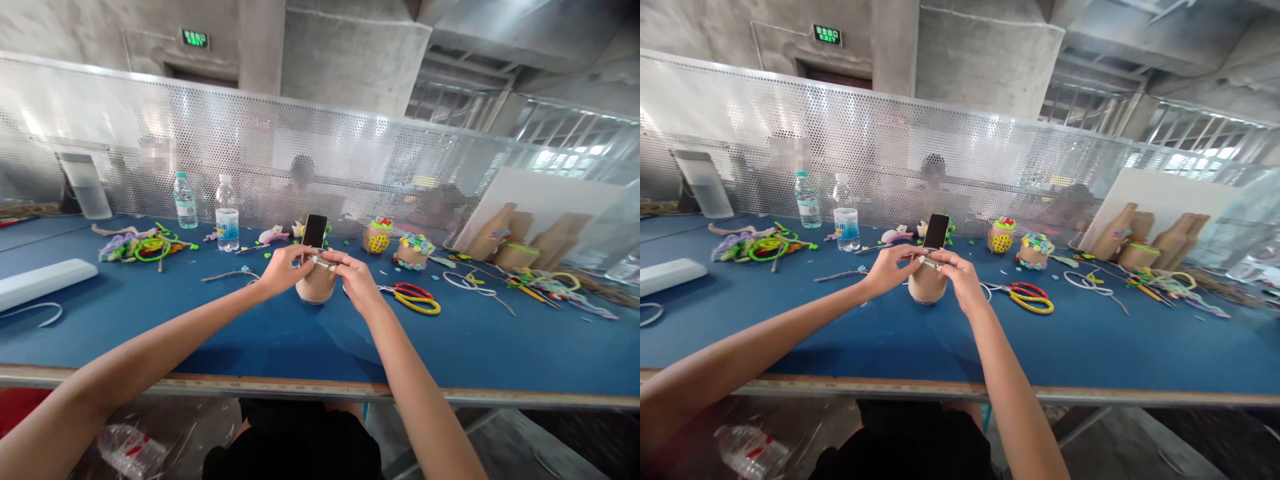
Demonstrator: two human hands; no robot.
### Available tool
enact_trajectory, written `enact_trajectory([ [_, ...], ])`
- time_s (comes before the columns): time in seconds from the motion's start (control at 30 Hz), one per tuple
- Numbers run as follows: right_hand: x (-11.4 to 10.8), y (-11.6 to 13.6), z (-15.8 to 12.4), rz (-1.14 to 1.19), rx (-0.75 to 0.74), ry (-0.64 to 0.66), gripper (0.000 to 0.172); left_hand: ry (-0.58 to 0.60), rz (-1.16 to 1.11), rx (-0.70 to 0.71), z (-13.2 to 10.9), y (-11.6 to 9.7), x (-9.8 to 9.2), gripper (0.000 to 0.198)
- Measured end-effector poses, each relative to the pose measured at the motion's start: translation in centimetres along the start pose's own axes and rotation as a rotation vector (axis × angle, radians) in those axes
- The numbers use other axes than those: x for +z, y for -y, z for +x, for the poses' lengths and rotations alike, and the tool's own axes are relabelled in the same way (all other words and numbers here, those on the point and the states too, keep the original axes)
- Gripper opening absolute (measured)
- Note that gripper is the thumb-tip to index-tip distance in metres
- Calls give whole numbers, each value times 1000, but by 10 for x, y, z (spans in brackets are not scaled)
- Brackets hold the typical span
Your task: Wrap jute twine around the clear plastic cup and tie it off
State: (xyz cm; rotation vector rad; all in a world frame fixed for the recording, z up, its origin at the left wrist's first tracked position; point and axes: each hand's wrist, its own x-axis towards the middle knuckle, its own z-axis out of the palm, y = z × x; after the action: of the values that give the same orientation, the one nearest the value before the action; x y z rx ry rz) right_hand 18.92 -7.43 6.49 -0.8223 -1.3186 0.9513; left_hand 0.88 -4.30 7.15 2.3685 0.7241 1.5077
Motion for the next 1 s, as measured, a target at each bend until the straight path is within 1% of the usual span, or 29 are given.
enact_trajectory([
  [0.27,0,-2,2,-13,7,-14,21,7,7,-11,1,-2,-1,18],
  [0.43,-1,-3,3,-31,0,-14,21,4,4,-15,0,-1,0,19],
  [0.73,2,-2,1,11,-16,-27,20,-8,33,74,-3,3,0,20],
  [0.9,1,-2,1,13,-24,-20,16,38,67,65,-3,0,-2,23],
  [1.0,-1,-2,0,20,-34,9,23,77,126,95,0,-2,-4,29],
])
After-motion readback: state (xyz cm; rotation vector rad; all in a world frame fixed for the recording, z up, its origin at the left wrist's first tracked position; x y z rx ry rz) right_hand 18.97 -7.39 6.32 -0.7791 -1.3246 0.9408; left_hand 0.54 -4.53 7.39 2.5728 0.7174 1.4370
